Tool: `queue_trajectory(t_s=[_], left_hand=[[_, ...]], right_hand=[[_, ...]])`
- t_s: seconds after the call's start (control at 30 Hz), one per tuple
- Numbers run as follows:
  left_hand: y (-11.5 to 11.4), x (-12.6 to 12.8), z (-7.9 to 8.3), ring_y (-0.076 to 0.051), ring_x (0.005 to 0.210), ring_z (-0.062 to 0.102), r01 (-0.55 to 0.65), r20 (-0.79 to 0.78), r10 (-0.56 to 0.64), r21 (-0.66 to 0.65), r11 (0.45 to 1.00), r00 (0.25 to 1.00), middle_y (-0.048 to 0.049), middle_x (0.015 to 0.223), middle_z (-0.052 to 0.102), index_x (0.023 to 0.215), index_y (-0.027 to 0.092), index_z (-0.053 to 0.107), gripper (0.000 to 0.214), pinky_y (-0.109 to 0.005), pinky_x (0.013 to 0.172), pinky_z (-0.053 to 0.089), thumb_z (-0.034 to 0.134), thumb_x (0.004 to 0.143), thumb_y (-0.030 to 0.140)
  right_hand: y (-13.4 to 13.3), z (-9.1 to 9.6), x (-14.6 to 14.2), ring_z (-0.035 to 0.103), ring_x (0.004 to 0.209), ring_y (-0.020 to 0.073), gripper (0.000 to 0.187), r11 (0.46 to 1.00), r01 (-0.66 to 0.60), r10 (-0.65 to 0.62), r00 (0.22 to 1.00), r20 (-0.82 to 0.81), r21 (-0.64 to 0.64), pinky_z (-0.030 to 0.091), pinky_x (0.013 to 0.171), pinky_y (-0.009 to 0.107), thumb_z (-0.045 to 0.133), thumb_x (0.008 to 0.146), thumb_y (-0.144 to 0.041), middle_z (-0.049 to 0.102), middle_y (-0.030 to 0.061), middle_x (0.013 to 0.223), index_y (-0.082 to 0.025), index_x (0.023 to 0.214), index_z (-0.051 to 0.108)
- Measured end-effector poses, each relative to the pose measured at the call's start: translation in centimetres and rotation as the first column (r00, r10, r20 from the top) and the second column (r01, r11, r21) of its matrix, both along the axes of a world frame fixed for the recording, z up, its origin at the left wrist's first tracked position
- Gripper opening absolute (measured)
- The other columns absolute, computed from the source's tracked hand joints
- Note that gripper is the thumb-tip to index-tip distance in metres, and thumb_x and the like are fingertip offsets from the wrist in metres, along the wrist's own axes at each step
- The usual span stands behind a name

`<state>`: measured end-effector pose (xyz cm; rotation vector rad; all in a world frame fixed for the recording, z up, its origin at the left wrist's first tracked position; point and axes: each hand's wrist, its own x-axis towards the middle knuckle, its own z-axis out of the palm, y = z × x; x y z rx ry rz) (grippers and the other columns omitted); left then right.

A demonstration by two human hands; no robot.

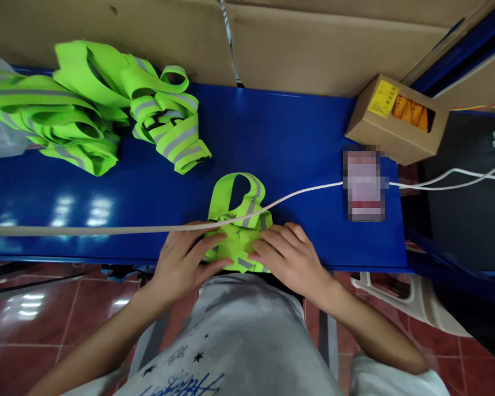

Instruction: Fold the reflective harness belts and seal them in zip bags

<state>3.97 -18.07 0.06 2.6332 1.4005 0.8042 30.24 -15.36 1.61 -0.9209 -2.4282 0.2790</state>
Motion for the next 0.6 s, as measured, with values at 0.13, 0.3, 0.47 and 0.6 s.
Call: queue_trajectory(t_s=[0.13, 0.3, 0.47, 0.6], left_hand=[[-0.6, -1.5, 0.5, -0.033, 0.115, 0.066, 0.119, -0.114, -0.123, -0.043, 0.992, 0.986, -0.0178, 0.128, 0.071, 0.129, 0.008, 0.063, 0.053, -0.047, 0.099, 0.048, 0.059, 0.104, 0.054], [-0.2, -1.5, 0.9, -0.025, 0.098, 0.071, 0.201, 0.079, -0.194, -0.097, 0.975, 0.978, -0.0092, 0.105, 0.076, 0.119, 0.013, 0.066, 0.035, -0.043, 0.096, 0.048, 0.053, 0.109, 0.044], [0.7, 0.0, 0.4, -0.021, 0.086, 0.070, -0.039, 0.224, 0.083, -0.194, 0.980, 0.971, -0.0063, 0.096, 0.075, 0.114, 0.017, 0.063, 0.042, -0.034, 0.075, 0.052, 0.056, 0.105, 0.058], [1.5, 0.8, 0.0, -0.027, 0.103, 0.069, -0.182, 0.158, 0.199, -0.116, 0.976, 0.967, -0.0115, 0.113, 0.071, 0.114, 0.019, 0.066, 0.036, -0.040, 0.085, 0.053, 0.061, 0.103, 0.053]], right_hand=[[-1.2, 0.1, 1.2, 0.068, 0.115, 0.0306, 0.057, 0.997, -0.077, 0.075, 0.981, 0.179, 0.006, 0.044, 0.103, 0.048, 0.059, 0.102, -0.062, 0.074, 0.0151, 0.123, -0.012, 0.129, 0.066], [-1.6, 0.3, 1.8, 0.071, 0.106, 0.0244, 0.040, 0.989, -0.087, 0.094, 0.994, 0.051, -0.123, 0.049, 0.097, 0.040, 0.065, 0.104, -0.044, 0.077, 0.0101, 0.114, -0.014, 0.130, 0.063], [-0.2, 0.5, 0.9, 0.071, 0.086, 0.0171, 0.028, 0.950, 0.035, -0.071, 0.992, -0.108, -0.311, 0.052, 0.081, 0.032, 0.062, 0.106, -0.041, 0.078, 0.0057, 0.106, -0.017, 0.122, 0.060], [0.9, 0.6, 0.0, 0.071, 0.100, 0.0229, 0.026, 0.943, 0.152, -0.185, 0.979, -0.086, -0.296, 0.054, 0.087, 0.036, 0.067, 0.103, -0.036, 0.075, 0.0082, 0.110, -0.020, 0.123, 0.063]])
